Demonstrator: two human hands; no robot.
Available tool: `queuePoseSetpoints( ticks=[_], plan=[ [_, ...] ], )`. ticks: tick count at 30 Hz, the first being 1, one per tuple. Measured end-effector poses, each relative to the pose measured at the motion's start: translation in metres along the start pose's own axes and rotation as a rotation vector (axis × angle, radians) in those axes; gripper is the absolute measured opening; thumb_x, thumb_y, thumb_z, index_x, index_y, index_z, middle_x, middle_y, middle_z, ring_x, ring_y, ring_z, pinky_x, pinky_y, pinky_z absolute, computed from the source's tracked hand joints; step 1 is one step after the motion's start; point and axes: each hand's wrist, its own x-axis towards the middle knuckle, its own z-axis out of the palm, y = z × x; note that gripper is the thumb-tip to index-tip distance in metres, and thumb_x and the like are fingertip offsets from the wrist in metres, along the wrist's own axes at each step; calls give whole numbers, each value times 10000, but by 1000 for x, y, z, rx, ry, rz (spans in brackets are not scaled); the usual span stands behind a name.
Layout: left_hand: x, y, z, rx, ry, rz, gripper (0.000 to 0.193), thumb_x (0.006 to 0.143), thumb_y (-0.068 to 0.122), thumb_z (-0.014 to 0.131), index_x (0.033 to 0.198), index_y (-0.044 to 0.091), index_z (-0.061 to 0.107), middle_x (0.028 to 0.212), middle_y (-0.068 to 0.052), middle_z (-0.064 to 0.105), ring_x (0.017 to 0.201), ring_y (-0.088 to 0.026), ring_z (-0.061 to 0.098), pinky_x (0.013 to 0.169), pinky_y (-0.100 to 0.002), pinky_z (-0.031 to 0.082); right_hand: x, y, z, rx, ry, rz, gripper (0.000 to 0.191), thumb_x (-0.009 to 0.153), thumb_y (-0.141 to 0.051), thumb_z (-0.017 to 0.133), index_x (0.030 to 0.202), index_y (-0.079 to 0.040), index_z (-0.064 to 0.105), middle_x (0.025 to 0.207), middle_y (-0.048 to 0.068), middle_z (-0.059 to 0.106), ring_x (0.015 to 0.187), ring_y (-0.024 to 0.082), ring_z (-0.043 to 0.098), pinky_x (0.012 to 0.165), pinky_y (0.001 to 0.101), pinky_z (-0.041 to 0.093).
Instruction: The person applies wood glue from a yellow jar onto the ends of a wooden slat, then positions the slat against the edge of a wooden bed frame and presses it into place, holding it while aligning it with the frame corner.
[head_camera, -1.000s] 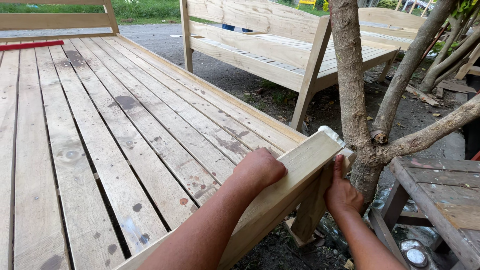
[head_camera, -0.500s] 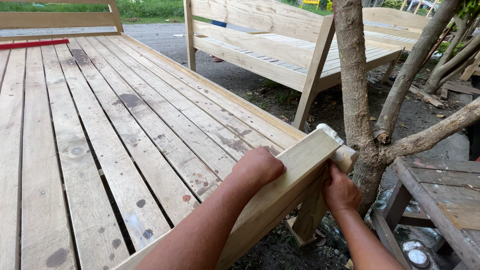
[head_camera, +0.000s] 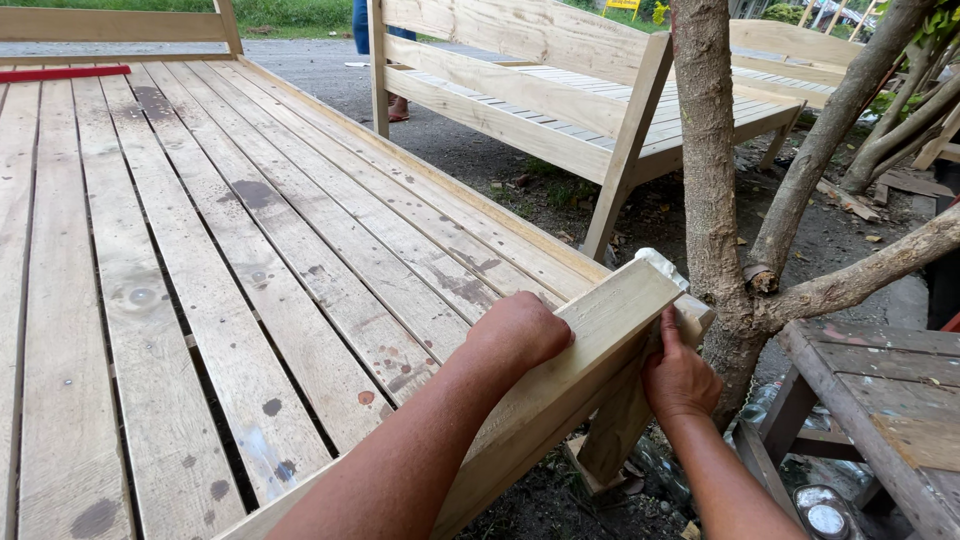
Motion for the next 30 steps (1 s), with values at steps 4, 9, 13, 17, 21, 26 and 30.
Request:
queuePoseSetpoints(
  ticks=[4,9,13,17,21,26,30],
  plan=[
    [3,1,3,2,6,23,407,847,298,702,1141,22,757,1142,-168,756,1063,-310,732,959,-430,572,-4,1,5,-63,-64,10,911,948,-273,569,1653,-492,35,1100,130,760,924,352,747,799,478,576],
    [7,0,3,-21,10,0,398,844,285,699,1132,15,749,1120,-181,756,1042,-313,743,945,-430,581,-18,-2,8,-52,-192,58,954,947,-208,557,1678,-484,9,1137,146,760,918,345,762,816,471,586],
    [8,-1,4,-17,14,24,388,841,265,688,1109,-5,761,1087,-204,768,1003,-322,758,922,-423,595,-25,3,18,-2,-179,27,958,921,-166,551,1669,-478,41,1168,135,753,914,347,765,824,470,585],
    [7,-1,6,-6,17,39,403,841,298,707,1105,-2,756,1087,-204,756,1004,-321,744,930,-419,587,-43,9,32,-29,-248,8,897,914,-181,573,1612,-516,121,1191,120,749,959,334,754,812,467,587],
    [6,-4,7,-13,5,19,372,841,259,676,1098,4,763,1074,-200,766,988,-318,759,923,-420,593,-44,3,32,108,-71,45,786,937,-236,578,1589,-472,208,1258,123,726,971,374,744,806,511,583],
    [8,-7,8,-8,9,33,366,843,245,654,1090,-1,767,1074,-205,772,983,-319,765,922,-419,592,-23,-9,14,58,-318,165,1028,952,-244,574,1692,-463,-105,1258,219,715,1048,400,728,905,498,558],
    [9,-8,8,-3,7,19,396,841,270,677,1116,-5,752,1091,-210,760,1002,-327,756,926,-423,591,-31,-11,14,62,-366,117,1118,895,-171,603,1629,-474,-183,1399,181,624,1122,387,696,949,501,532]
  ],
)
